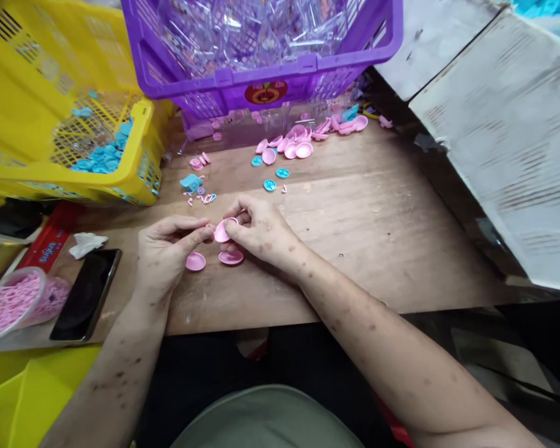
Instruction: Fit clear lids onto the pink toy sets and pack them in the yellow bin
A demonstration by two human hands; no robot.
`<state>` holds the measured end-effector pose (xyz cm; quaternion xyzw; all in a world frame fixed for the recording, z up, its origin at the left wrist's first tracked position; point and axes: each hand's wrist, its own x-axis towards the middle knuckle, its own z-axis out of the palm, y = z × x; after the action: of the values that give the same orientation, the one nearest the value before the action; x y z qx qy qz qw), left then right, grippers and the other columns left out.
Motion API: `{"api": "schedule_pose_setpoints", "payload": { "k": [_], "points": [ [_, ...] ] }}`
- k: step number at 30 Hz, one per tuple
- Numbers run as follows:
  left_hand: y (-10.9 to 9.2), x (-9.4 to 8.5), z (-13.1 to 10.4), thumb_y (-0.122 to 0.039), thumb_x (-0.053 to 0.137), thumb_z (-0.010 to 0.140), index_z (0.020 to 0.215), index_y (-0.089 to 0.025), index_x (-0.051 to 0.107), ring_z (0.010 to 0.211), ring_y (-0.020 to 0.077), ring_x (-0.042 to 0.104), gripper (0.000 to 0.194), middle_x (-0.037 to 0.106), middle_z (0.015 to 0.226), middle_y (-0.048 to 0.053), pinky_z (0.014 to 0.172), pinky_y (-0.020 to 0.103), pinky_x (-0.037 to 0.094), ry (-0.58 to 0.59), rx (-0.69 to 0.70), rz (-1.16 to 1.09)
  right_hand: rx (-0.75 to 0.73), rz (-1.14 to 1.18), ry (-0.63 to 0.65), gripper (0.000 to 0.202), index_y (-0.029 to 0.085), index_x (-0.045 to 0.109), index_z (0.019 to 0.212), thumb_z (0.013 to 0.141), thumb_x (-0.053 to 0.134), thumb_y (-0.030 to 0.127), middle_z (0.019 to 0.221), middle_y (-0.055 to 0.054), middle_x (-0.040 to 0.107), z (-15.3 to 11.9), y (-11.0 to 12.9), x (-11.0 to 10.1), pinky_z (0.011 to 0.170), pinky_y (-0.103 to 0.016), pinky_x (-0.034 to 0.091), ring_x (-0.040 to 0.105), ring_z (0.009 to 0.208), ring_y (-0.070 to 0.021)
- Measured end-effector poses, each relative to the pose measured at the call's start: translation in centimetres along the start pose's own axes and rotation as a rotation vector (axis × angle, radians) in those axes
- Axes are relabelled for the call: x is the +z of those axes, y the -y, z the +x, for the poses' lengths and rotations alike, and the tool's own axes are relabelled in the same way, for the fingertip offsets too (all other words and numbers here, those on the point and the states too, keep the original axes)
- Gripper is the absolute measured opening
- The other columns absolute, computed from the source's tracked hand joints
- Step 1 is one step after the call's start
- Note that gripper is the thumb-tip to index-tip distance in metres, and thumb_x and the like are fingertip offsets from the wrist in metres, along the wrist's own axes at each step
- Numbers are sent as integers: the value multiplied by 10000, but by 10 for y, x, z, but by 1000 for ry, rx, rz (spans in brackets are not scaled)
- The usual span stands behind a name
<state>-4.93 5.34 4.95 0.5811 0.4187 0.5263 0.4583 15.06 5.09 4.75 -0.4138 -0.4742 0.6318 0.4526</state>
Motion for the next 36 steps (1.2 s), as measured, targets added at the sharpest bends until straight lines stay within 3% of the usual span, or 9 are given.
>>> {"api": "schedule_pose_setpoints", "payload": {
  "k": [10, 16, 20, 24, 27, 29, 32, 34, 36],
  "points": [
    [2, 0, 0, -436, 1091, 721, 910, -238, 914, 715, 178, 824, 326, 863, 829, 31, 690, 259, 694, 4, -2, 10, -45, -51, -30, 210, 217, 602, 931, 895, 707, 38, 770, 13, 803, 0, 1, 1, 611, -223, 679, 826, 703, -170],
    [-1, -8, -4, -296, 981, 890, 978, -268, 918, 865, 188, 853, 112, 894, 967, 26, 806, 274, 693, 88, 296, 322, 33, 39, -50, 194, 218, 612, 939, 905, 733, 70, 755, 16, 796, -1, 0, 3, 619, -240, 697, 816, 669, -166],
    [0, -14, -4, -204, 924, 934, 1031, -279, 915, 893, 193, 862, 123, 898, 1008, 19, 837, 279, 693, 132, 369, 428, 62, 87, -58, 173, 208, 624, 937, 911, 735, 78, 767, 13, 797, -3, 2, 4, 619, -223, 687, 817, 675, -157],
    [1, -16, -4, -169, 903, 935, 1019, -271, 904, 873, 183, 853, 132, 893, 983, 10, 829, 265, 680, 155, 371, 404, 86, 93, -3, 240, 224, 619, 1015, 904, 830, 203, 772, 19, 797, -5, 6, 5, 637, -264, 697, 819, 684, -176],
    [1, -20, -4, -179, 860, 959, 1020, -265, 890, 886, 183, 839, 109, 883, 983, 8, 825, 268, 664, 158, 326, 376, 62, 5, 76, 339, 243, 639, 1147, 943, 850, 415, 847, -7, 817, -2, 14, -7, 692, -341, 720, 838, 765, -221],
    [0, -24, -3, -204, 827, 986, 1052, -271, 881, 943, 189, 833, 108, 881, 1033, 9, 872, 284, 651, 149, 287, 413, -69, -235, -53, 295, 240, 683, 1148, 1008, 759, 488, 962, -50, 830, 4, 19, -25, 772, -386, 715, 827, 839, -233],
    [-5, -33, 1, -250, 794, 1020, 1088, -275, 871, 981, 201, 813, 106, 872, 1070, 11, 915, 320, 626, 158, 291, 568, -268, -793, -484, 192, 222, 750, 1098, 972, 756, 367, 1147, -120, 800, 16, 17, -60, 1051, -530, 623, 755, 1101, -310],
    [-9, -38, 4, -301, 772, 1039, 1082, -270, 867, 1000, 225, 795, 109, 867, 1069, 21, 935, 359, 618, 215, 329, 685, -216, -1041, -655, 191, 218, 778, 1078, 902, 783, 294, 1202, -152, 758, 24, 7, -79, 1160, -622, 512, 666, 1240, -378],
    [-14, -43, 6, -362, 765, 1044, 1103, -265, 860, 1096, 267, 776, 149, 863, 1142, 46, 1008, 418, 609, 237, 368, 760, -116, -1097, -667, 127, 230, 784, 996, 875, 767, 264, 1169, -149, 727, 30, -6, -89, 1161, -631, 482, 627, 1247, -395]
  ]
}}
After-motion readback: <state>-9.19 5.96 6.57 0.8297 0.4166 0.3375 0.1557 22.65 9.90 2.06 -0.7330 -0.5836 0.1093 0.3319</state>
